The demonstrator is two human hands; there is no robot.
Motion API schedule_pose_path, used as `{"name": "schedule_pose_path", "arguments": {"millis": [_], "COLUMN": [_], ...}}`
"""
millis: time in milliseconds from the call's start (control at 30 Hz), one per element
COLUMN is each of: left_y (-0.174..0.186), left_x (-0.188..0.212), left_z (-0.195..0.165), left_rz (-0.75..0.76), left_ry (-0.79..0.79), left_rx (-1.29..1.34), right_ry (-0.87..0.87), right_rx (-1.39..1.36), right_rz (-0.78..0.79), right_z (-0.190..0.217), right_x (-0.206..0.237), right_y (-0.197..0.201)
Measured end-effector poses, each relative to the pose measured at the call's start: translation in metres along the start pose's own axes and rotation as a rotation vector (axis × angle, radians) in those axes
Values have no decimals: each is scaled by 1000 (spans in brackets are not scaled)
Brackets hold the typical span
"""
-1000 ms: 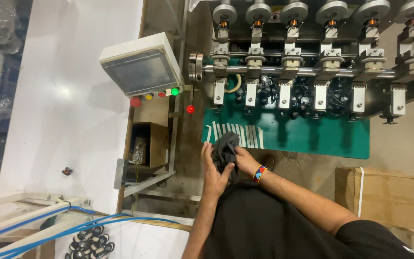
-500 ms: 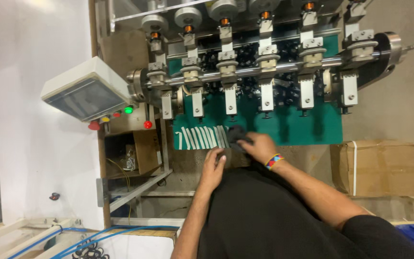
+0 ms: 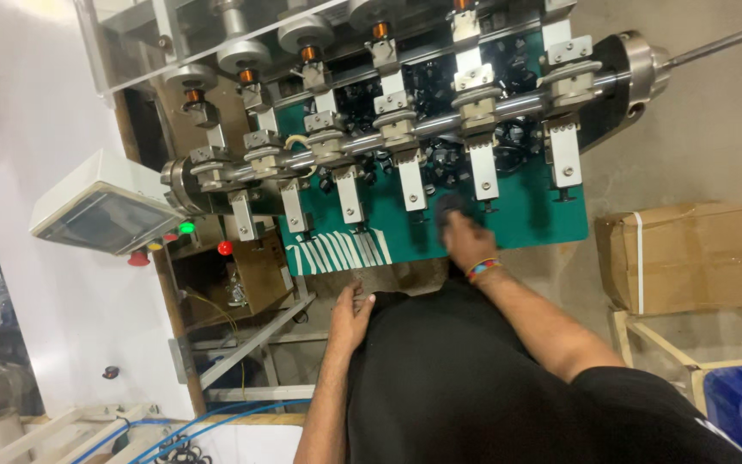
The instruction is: The person picks up small black coil bobbins from a pile and from the machine bed and seats them onto the stations of a multi-spindle winding machine, occasionally trimming or adjusting parts with scissors and handling a roll of tape while arranging finished pieces on the green work surface.
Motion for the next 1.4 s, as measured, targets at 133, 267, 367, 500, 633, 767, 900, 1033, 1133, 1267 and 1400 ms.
{"name": "schedule_pose_path", "arguments": {"millis": [133, 267, 367, 500, 633, 767, 900, 1033, 1133, 1267, 1400], "left_y": [-13, 3, 17, 38, 40, 37, 71, 118, 130, 129, 129], "left_x": [-14, -6, 1, 3, -13, -35, -46, -41, -40, -34, -35], "left_z": [-27, -7, 38, 84, 87, 68, 77, 128, 161, 177, 177], "left_rz": [75, 37, 63, 72, 66, 150, 130, 75, 43, 86, 188], "left_ry": [-40, -42, 89, 172, 120, -3, -40, 6, 9, -17, 52], "left_rx": [3, -66, -274, -208, -131, -165, -133, -144, -133, -120, -120], "right_ry": [206, 75, -201, -389, -352, -264, -274, -572, -493, -344, -61], "right_rx": [80, 65, 356, 300, 319, 188, 273, 457, 593, 438, 295], "right_rz": [379, 104, -41, -232, -104, 146, 129, -108, -291, -131, 45], "right_z": [49, -6, -78, -112, -62, -11, -37, -104, -89, -23, 55], "right_x": [4, 0, 2, 4, 2, 12, 18, 17, 8, 6, 6], "right_y": [-55, 13, 73, 105, 45, -21, 12, 89, 96, 13, -50]}}
Point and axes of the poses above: each hand's wrist, its own x-axis away from the middle knuckle, its own y-axis out of the back of the hand, z = x × y, the point moved 8 cm from there along -x, towards the middle knuckle, and after that the axes turned 1 degree about z, right-handed, at the moved point
